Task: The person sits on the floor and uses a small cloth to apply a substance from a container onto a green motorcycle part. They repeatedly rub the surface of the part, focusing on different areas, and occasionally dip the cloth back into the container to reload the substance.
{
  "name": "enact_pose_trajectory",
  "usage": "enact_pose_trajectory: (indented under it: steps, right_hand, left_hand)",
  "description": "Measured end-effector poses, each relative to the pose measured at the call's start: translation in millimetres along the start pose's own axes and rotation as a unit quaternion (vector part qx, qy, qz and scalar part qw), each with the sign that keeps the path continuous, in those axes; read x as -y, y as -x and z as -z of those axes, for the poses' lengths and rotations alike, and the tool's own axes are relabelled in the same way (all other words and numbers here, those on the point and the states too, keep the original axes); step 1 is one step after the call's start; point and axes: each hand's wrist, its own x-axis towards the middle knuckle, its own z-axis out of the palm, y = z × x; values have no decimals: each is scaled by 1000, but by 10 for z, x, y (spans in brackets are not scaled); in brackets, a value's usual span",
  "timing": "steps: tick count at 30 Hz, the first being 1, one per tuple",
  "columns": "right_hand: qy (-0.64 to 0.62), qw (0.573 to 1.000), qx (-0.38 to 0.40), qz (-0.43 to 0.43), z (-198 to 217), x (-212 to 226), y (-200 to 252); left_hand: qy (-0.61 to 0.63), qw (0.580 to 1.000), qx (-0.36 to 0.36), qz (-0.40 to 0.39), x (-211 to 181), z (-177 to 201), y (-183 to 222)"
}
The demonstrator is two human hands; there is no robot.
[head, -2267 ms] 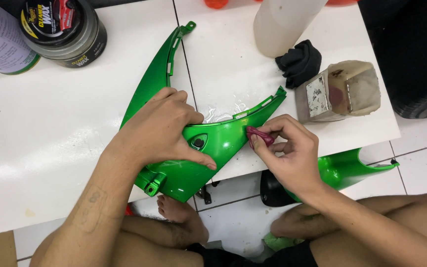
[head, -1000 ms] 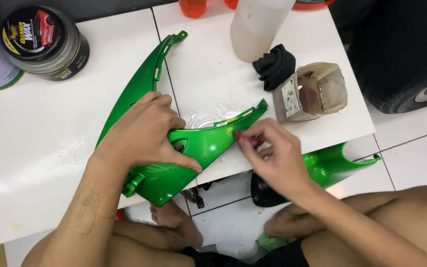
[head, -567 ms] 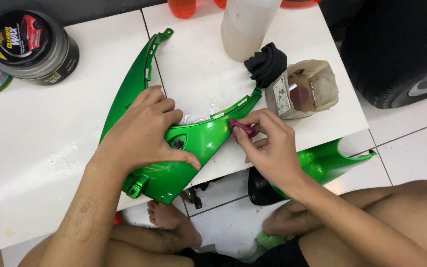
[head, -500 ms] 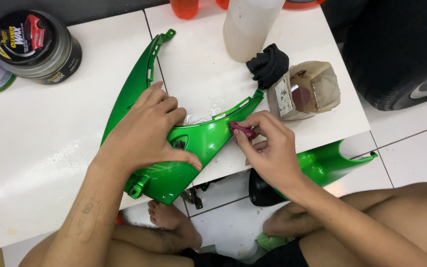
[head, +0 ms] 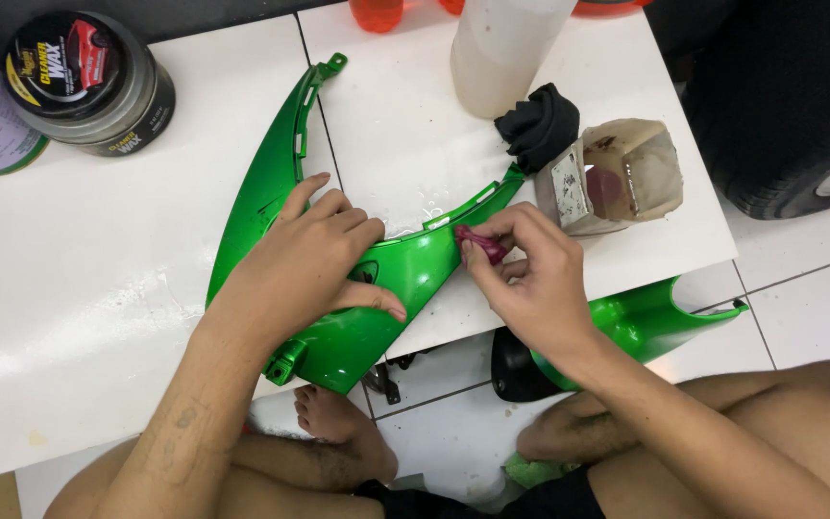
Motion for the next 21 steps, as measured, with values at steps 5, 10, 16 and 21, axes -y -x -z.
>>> enact_pose_trajectory:
  steps: [5,10,16,21]
  right_hand:
    - [1,999,25,33,3,20,33]
    - [4,998,52,36,81,23,-9]
    - [-19,993,42,110,45,-23,27]
    - [4,999,2,43,56,-14,-11]
  left_hand:
    - [-58,998,-33,10,-61,-9,37]
    - [-93,993,-61,29,-97,-78,34]
    - [135,989,-52,39,-126,-94,-84]
    - [110,991,-63,40,-141,-179,-147]
